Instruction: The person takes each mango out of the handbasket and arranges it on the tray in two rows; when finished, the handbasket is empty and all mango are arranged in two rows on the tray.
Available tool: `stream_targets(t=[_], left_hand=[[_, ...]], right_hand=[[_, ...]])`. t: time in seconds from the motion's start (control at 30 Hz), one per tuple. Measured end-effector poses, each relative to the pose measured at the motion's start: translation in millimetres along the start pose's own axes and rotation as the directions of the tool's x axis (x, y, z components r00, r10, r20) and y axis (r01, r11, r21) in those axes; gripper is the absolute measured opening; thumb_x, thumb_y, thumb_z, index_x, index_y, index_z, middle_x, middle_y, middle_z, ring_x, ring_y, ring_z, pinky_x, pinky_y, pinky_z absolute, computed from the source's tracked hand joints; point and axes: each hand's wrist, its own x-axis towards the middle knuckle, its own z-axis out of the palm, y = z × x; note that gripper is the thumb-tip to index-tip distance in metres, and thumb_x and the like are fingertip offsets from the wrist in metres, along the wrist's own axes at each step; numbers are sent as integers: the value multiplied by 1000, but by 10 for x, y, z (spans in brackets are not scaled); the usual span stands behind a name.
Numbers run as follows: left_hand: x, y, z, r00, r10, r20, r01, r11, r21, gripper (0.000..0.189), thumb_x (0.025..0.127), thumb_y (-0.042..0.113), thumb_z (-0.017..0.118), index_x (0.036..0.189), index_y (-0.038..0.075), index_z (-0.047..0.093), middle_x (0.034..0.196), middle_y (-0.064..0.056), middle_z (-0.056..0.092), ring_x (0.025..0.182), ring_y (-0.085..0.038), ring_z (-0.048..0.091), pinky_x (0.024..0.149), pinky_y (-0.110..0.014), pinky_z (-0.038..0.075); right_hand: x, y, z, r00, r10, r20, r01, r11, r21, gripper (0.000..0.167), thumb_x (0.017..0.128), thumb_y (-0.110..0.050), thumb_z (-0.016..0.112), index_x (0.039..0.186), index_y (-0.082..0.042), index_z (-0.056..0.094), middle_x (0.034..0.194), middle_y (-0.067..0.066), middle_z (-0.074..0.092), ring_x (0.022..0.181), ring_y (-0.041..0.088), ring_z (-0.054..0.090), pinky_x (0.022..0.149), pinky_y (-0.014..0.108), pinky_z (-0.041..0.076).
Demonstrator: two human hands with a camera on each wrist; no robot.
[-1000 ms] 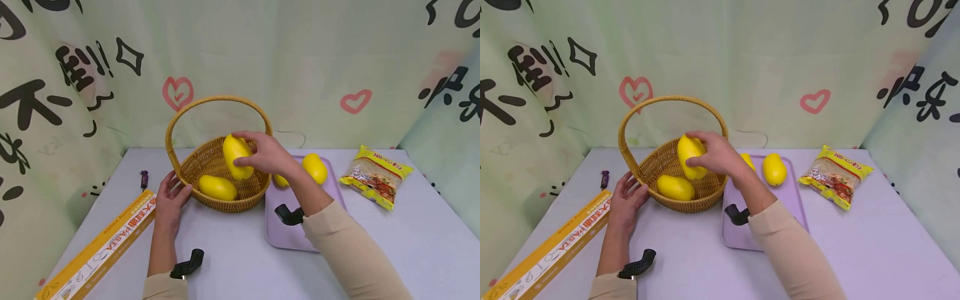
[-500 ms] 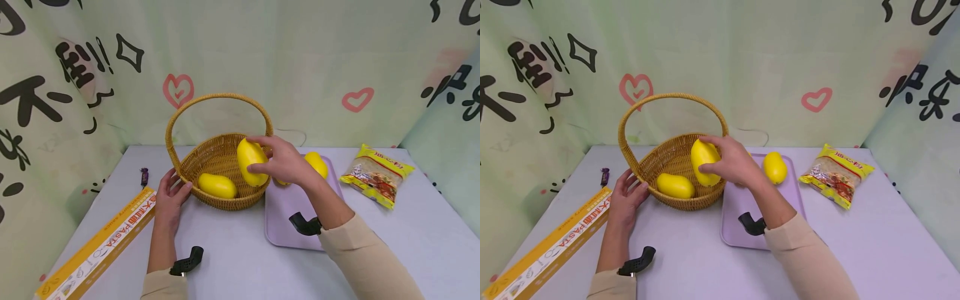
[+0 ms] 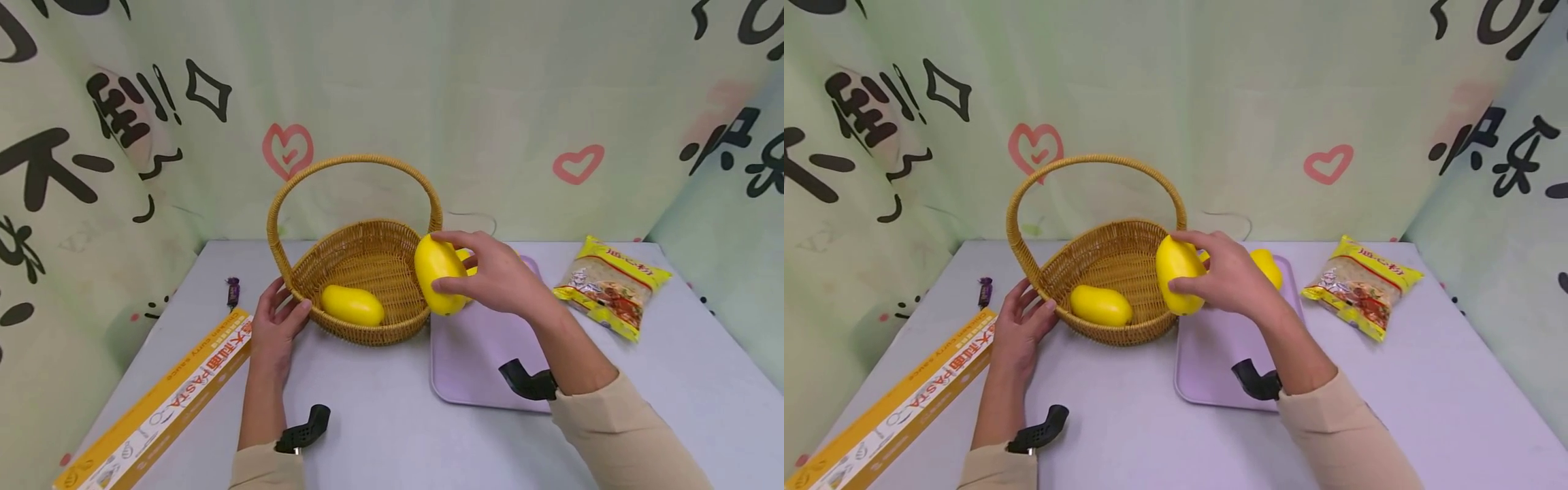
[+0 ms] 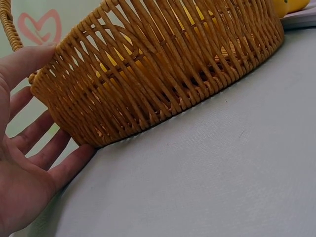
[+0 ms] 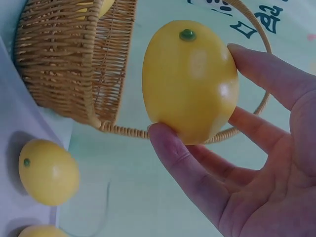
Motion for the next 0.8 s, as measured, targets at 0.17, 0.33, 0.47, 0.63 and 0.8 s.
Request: stream_targets(t=[0.17, 0.33, 0.47, 0.63, 0.8], left_hand=[[-4, 0, 5, 1000, -1, -2, 1, 1000, 3, 72, 97, 16, 73, 158, 32, 39, 160, 0, 44, 142, -19, 48, 97, -15, 54], [-4, -7, 7, 1000, -1, -10, 1, 1000, 0, 71, 97, 16, 74, 158, 33, 40, 159, 0, 44, 142, -19, 48, 99, -17, 54], [-9, -3, 2, 1000, -3, -10, 3, 1000, 3, 72, 97, 16, 73, 158, 33, 39, 160, 0, 43, 142, -18, 48, 98, -16, 54], [-13, 6, 10, 1000, -6, -3, 6, 1000, -4, 72, 98, 15, 72, 159, 33, 38, 161, 0, 43, 142, -18, 48, 98, -16, 54], [-14, 7, 14, 1000, -13, -4, 13, 1000, -3, 72, 98, 15, 72, 159, 33, 38, 160, 0, 43, 142, -18, 48, 98, -16, 54]], right_hand=[[-77, 94, -43, 999, 50, 4, -50, 999, 4, 70, 89, -34, 80, 153, -25, 52, 149, 14, 53, 124, 40, 59, 84, 44, 60], [-157, 209, -52, 996, 86, 27, -87, 996, 19, 70, 89, -32, 80, 153, -24, 52, 145, 17, 53, 123, 40, 58, 82, 41, 60], [-224, 295, -23, 992, 115, 56, -116, 993, 28, 70, 89, -33, 80, 152, -21, 52, 144, 20, 51, 121, 40, 59, 79, 36, 61], [-298, 406, 62, 983, 158, 92, -165, 984, 68, 71, 89, -34, 80, 153, -19, 51, 145, 22, 49, 111, 34, 61, 74, 32, 61], [-325, 509, 165, 981, 159, 115, -168, 982, 80, 66, 91, -32, 79, 151, -19, 55, 147, 22, 51, 101, 29, 62, 72, 31, 60]])
